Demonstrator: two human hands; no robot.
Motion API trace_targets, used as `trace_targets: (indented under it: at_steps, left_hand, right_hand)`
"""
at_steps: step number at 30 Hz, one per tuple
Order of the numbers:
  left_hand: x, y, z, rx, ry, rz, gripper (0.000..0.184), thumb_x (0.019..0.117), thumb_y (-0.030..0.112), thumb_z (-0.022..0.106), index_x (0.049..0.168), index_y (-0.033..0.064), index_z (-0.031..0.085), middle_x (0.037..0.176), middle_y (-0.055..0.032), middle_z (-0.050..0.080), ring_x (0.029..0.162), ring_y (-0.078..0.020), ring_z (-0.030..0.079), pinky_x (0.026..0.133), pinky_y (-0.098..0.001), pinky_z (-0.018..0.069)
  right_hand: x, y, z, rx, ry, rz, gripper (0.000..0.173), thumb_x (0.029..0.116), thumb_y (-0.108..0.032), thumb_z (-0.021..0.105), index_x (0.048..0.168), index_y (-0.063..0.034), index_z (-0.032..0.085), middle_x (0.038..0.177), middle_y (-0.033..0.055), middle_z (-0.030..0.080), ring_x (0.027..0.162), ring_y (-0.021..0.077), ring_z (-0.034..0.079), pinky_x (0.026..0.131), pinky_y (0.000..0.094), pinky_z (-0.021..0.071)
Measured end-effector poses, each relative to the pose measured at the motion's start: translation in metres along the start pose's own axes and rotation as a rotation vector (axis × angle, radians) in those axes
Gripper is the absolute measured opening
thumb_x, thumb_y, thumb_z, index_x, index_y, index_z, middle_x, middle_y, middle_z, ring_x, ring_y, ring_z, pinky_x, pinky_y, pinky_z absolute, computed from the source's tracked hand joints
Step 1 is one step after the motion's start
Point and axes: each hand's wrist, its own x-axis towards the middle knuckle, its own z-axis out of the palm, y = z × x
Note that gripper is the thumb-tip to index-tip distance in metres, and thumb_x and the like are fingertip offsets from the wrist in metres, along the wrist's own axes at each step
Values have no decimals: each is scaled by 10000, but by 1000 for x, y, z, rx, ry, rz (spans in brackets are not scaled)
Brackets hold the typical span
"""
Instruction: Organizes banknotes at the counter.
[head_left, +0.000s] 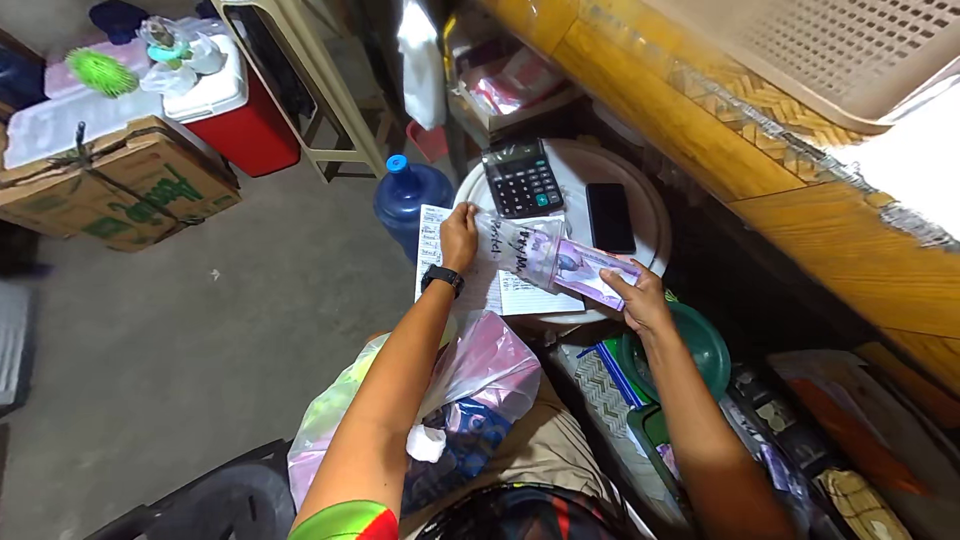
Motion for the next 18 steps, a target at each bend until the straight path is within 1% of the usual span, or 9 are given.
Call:
trace_targets:
  at_steps: [3,5,8,11,13,15,16,17,18]
  left_hand:
    - [3,0,-5,130,-73,-99,380,1117,170,376,1148,-112,629,1060,-316,667,1062,-453,656,963,-605,475]
    - [3,2,-6,193,-89,-146,389,1118,183,370,1180,-109,620,1101,-322,664,1104,-467,648,979,-614,473]
    - [3,2,-7,227,-124,-182,403,1109,199,390,1316,-96,571,1164,-337,656,1149,-489,634,1004,-628,469]
    - [2,1,-12,222,-132,-225,496,1098,314,448,1389,-79,525,1201,-342,642,1173,-500,616,1009,-642,458]
    - [0,5,-11,249,-67,-159,590,1058,379,534,1433,-73,481,1315,-356,579,1234,-522,570,1016,-663,450]
    - [-2,15,-10,263,37,79,676,985,357,645,1459,-85,455,1435,-397,441,1305,-583,454,1023,-703,400]
    - [-2,24,-11,250,65,216,662,959,332,674,1439,-84,486,1427,-401,445,1298,-595,442,1008,-717,385]
    - [-2,37,-13,238,40,298,599,971,321,660,1397,-80,534,1375,-391,495,1259,-580,485,994,-707,403]
    - [-5,56,-17,224,-44,288,507,1021,326,594,1329,-76,593,1278,-355,578,1190,-528,565,988,-672,447]
  right_hand:
    - [-3,6,-17,-2,42,18,343,952,40,653,1283,39,565,1104,120,671,915,114,678,816,294,586]
    - [-7,8,-30,20,89,36,342,959,50,637,1293,38,565,1115,116,674,916,111,682,819,287,586]
    - [-20,3,-52,99,195,91,367,990,39,591,1353,22,537,1127,112,673,908,117,691,799,285,598]
    - [-27,-5,-66,266,303,180,348,1040,-17,532,1386,-15,498,1133,127,669,925,177,715,784,349,627]
    - [-29,-12,-68,347,335,187,339,1049,-40,527,1386,-37,488,1157,122,664,962,194,714,803,371,629]
    - [-28,-18,-63,310,284,59,370,1027,-21,564,1391,-25,496,1189,113,666,990,177,711,844,360,626]
    - [-29,-21,-58,197,232,-53,398,1011,-32,594,1397,-18,497,1212,93,657,1008,133,693,874,321,607]
    - [-30,-26,-51,37,186,-189,419,999,-72,627,1395,-7,508,1235,90,650,1032,101,674,909,295,582]
    - [-32,-30,-40,-134,165,-347,415,994,-119,648,1373,3,534,1236,104,659,1052,95,670,937,294,570]
